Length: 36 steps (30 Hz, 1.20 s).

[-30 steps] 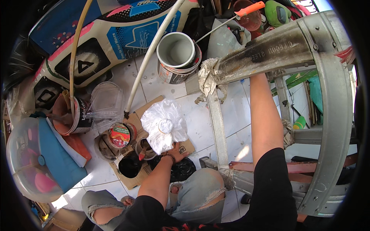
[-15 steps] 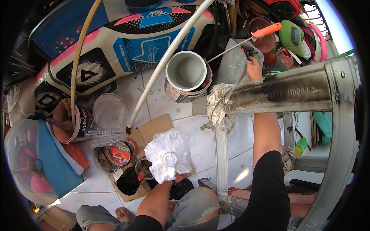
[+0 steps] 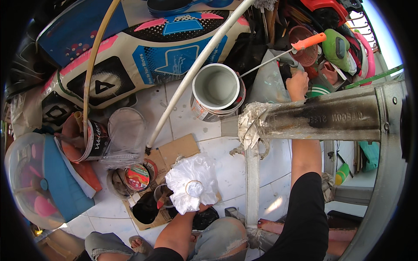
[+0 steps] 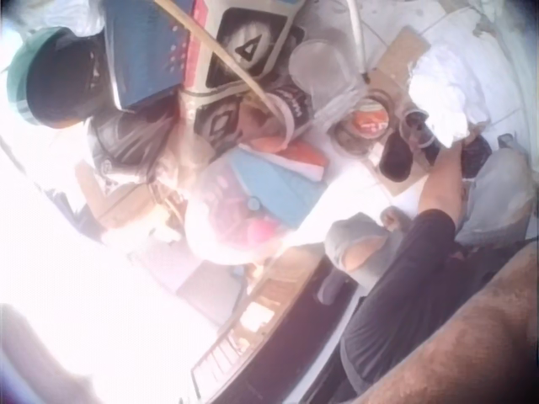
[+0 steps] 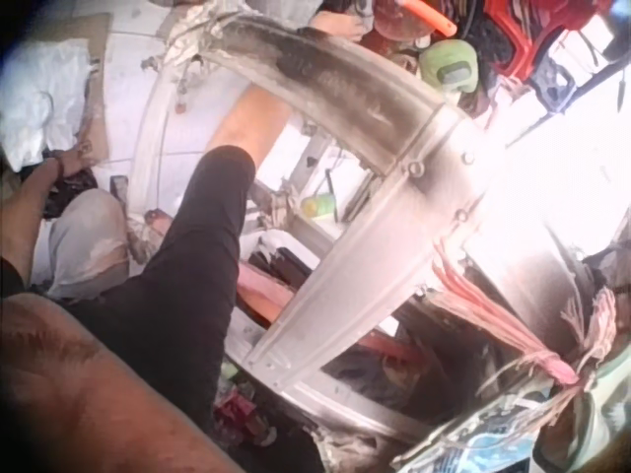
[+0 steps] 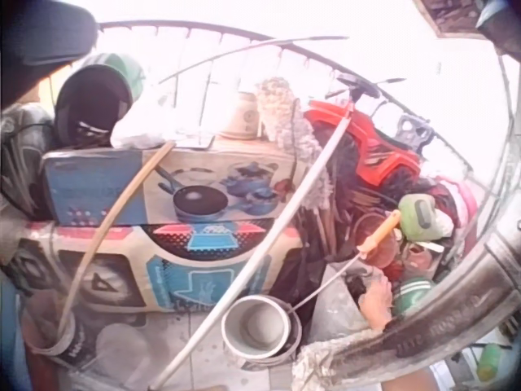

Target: The person sits on the floor, opens a paint can, and stirs the paint with a stick. They then pour some paint into a smaller container and close the can.

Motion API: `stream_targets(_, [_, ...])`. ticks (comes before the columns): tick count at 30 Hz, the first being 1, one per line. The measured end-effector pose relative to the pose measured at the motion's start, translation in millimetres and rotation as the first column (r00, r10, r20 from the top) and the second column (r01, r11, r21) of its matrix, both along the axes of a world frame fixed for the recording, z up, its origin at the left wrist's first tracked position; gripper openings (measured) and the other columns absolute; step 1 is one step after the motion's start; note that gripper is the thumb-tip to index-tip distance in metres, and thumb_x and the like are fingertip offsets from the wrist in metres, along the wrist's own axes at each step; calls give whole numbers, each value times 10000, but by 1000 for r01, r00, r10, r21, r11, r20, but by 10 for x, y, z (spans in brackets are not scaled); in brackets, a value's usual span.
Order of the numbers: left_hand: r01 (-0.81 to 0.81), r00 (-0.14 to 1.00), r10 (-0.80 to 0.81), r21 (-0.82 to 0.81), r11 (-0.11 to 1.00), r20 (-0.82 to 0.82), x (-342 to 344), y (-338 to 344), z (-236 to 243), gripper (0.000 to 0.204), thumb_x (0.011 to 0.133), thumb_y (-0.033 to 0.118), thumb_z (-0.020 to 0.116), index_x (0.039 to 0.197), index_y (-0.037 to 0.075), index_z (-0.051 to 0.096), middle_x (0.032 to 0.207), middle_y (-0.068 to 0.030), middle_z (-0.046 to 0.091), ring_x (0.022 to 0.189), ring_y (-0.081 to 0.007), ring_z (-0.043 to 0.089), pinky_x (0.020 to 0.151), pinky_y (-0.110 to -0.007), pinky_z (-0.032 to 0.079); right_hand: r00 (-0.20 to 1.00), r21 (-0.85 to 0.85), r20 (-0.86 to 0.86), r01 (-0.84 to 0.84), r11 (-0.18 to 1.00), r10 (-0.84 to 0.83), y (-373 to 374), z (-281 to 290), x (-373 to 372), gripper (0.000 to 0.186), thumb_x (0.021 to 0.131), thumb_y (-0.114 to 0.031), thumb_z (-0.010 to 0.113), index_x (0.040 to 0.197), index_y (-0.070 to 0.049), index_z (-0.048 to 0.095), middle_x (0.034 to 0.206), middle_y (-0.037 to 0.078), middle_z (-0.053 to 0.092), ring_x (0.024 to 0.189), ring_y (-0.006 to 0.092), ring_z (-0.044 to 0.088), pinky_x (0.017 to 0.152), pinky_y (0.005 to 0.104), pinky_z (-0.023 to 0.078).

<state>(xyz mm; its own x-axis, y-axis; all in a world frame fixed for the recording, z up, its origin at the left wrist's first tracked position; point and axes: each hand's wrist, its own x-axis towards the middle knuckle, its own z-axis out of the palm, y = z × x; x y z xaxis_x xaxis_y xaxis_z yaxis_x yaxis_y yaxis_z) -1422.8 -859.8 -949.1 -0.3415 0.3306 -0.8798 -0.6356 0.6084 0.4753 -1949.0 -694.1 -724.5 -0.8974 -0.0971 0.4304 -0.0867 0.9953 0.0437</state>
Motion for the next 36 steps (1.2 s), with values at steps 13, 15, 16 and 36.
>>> stream_targets(13, [38, 999, -38, 1, 999, -20, -137, -4, 52, 1072, 807, 820, 468, 1501, 10, 364, 1510, -244, 417, 1405, -357, 407, 1172, -430, 276, 665, -319, 728, 544, 776, -167, 734, -579, -705, 403, 854, -164, 552, 1076, 162, 634, 1089, 298, 668, 1035, 412, 655, 839, 469, 525])
stream_targets(15, [59, 998, -58, 19, 998, -39, -223, 53, 72, 1071, 807, 819, 468, 1501, 11, 364, 1509, -244, 417, 1405, -358, 407, 1172, -432, 276, 633, -237, 767, 437, 868, -109, 1101, -653, -885, 492, 881, -220, 585, 1145, 194, 594, 1156, 261, 663, 995, 361, 678, 801, 482, 536])
stream_targets(16, [4, 1000, -3, -25, 1000, 6, -100, -62, 79, 1070, 807, 819, 469, 1501, 11, 364, 1509, -244, 418, 1405, -358, 407, 1172, -432, 276, 560, -419, 821, 462, 782, 110, 429, -801, -641, 510, 881, -233, 591, 1145, 203, 586, 1175, 263, 657, 998, 367, 676, 811, 489, 533])
stream_targets(36, [5, 1000, -5, -22, 1000, 3, -136, -57, 107, 1059, 808, 814, 473, 1501, 20, 370, 1506, -242, 424, 1405, -360, 408, 1171, -446, 274, 740, 308, 599, 140, 941, -306, 397, -753, -790, 342, 837, -204, 608, 1085, 1, 723, 1187, 246, 670, 1148, 415, 632, 931, 469, 520])
